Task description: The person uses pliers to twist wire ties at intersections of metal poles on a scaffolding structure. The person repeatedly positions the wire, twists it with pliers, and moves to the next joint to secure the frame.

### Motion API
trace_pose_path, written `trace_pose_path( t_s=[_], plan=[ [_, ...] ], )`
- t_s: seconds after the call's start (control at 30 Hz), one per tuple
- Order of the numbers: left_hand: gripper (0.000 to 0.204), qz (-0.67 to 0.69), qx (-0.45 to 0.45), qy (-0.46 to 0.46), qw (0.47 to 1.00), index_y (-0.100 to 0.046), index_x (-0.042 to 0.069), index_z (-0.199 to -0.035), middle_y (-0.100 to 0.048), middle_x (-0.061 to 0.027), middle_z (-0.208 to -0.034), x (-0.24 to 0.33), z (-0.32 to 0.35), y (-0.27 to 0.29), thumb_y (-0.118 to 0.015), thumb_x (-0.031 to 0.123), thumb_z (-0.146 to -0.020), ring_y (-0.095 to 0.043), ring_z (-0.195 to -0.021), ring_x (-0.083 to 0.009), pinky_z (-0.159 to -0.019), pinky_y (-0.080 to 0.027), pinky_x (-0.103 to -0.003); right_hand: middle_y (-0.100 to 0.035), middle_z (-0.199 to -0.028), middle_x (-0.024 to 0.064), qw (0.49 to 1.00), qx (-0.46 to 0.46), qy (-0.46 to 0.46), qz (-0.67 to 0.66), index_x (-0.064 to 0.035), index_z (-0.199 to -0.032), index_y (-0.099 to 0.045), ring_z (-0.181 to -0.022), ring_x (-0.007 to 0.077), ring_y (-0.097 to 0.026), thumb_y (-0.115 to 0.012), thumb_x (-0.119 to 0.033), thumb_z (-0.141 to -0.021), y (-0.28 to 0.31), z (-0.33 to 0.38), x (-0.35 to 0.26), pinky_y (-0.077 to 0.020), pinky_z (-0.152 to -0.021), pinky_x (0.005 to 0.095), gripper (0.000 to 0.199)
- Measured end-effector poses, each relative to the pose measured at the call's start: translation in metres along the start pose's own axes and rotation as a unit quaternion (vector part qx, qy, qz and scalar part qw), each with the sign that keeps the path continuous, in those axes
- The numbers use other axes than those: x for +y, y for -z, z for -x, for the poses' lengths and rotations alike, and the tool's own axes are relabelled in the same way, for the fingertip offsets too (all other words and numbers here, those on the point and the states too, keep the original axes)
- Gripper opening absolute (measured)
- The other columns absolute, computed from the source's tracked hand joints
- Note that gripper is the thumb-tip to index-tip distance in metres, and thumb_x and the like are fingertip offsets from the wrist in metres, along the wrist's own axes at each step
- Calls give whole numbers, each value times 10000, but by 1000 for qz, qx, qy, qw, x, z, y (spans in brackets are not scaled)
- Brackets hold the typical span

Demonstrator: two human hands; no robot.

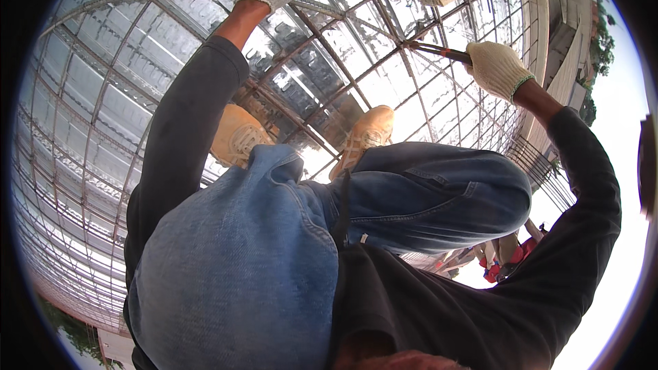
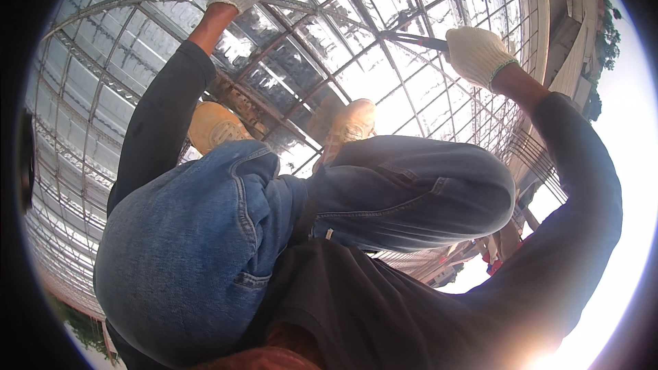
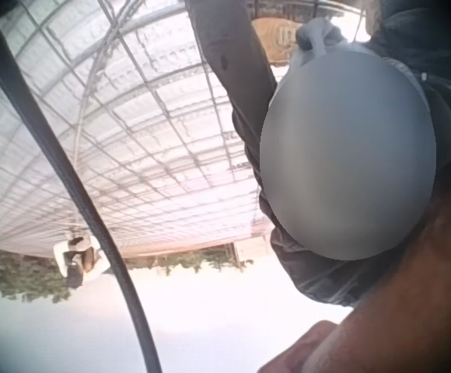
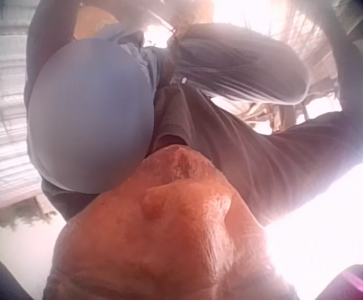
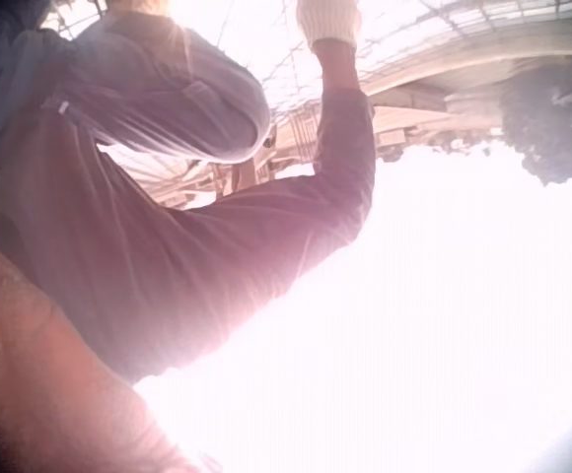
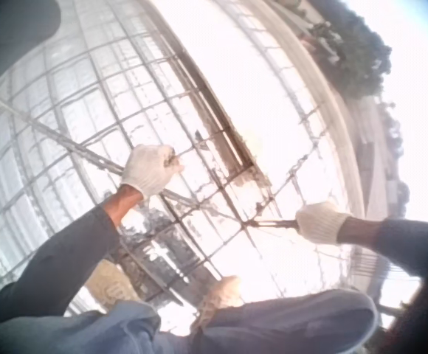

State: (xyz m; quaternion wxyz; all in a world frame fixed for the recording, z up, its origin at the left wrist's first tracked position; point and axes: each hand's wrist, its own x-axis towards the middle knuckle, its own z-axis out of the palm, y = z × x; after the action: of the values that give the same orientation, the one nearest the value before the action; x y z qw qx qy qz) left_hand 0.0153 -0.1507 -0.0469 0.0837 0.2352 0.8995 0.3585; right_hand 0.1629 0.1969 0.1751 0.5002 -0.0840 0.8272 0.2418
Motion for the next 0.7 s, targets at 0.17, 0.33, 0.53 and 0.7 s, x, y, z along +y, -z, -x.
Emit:
trace_pose_path(
  t_s=[0.17,0.33,0.53,0.7],
  plan=[
    [438,-20,-3,-8,1000,-770,67,-856,-733,-214,-754,-2,0,0,-795,489,-967,-762,-774,-418,-758,-593,-543,-730,-763,185,980,-122,4,-159,79,-978,-772,-709,319,-754,-715,-274,-1061,8,-15,15,-594,-664,471,366],
    [433,-17,-5,-10,1000,-768,63,-854,-728,-218,-747,-1,0,-2,-789,479,-970,-759,-772,-424,-757,-590,-550,-742,-776,187,872,-303,-113,-367,106,-1134,-761,-709,262,-744,-893,-207,-855,52,-11,11,-590,-660,403,439],
    [436,-26,-4,-5,1000,-770,55,-859,-728,-228,-745,2,0,1,-782,474,-980,-760,-777,-437,-764,-588,-557,-786,-943,248,994,-38,58,-87,50,-1520,-544,-920,412,-812,-947,-105,-741,-1,6,-6,-660,-842,484,890],
    [446,-18,0,1,1000,-771,55,-848,-737,-231,-763,-1,1,2,-788,483,-973,-764,-794,-442,-774,-590,-560,-721,-788,157,932,-139,-8,-334,76,-1048,-750,-649,251,-736,-837,-98,-751,42,7,-6,-547,-530,380,355]
  ],
)
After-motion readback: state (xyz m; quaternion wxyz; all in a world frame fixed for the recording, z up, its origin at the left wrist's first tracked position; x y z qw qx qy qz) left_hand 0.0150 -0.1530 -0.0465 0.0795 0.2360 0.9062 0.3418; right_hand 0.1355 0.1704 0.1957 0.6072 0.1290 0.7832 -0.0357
